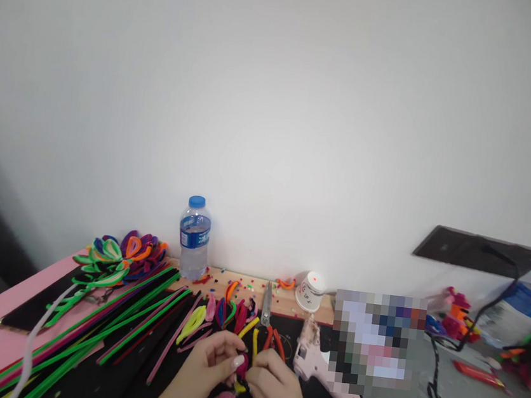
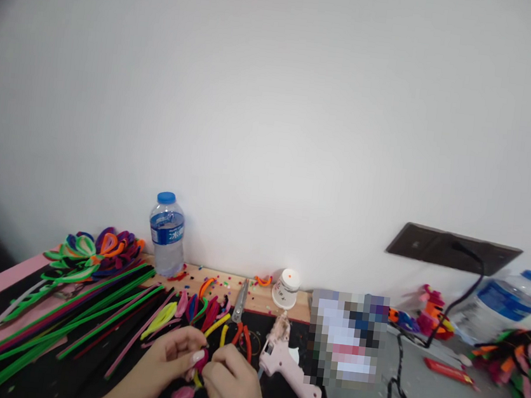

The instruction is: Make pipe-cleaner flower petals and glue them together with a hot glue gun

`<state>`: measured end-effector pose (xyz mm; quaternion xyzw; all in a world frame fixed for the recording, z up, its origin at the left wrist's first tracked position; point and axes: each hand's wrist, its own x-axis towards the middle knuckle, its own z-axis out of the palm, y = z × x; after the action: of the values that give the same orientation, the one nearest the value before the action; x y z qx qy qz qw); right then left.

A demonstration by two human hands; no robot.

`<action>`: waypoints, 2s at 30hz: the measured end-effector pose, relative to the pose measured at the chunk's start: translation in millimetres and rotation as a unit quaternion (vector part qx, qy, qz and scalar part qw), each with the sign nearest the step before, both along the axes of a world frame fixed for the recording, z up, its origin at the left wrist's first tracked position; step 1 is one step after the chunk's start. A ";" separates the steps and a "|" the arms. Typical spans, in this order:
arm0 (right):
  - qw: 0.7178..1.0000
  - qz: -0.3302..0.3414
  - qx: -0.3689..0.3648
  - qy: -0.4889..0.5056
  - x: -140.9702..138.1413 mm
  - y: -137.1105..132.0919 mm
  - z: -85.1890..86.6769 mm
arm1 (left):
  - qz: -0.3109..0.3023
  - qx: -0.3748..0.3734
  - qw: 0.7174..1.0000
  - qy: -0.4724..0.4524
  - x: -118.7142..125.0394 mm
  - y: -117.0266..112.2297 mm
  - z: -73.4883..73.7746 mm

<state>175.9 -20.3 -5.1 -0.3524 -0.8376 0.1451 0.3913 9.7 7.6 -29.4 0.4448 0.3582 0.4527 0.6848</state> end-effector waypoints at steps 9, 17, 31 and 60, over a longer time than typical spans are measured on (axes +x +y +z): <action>1.000 -0.015 -0.010 0.026 0.4 -0.1 0.4 | -0.008 -0.018 1.000 -0.008 -1.7 -0.5 2.2; 1.000 -0.012 -0.008 0.004 5.5 2.1 -0.5 | -0.016 -0.051 0.998 -0.018 -3.3 1.5 -0.5; 1.000 -0.001 -0.022 0.002 6.0 1.1 -1.8 | -0.048 -0.062 0.997 -0.021 -5.5 1.7 7.5; 1.000 -0.002 0.006 0.019 3.9 1.3 1.8 | -0.048 -0.068 0.996 -0.019 -4.8 0.6 17.1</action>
<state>179.8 -19.0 -3.3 -0.3491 -0.8301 0.1459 0.4096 4.9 8.2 -12.3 0.4057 0.3534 0.4023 0.7407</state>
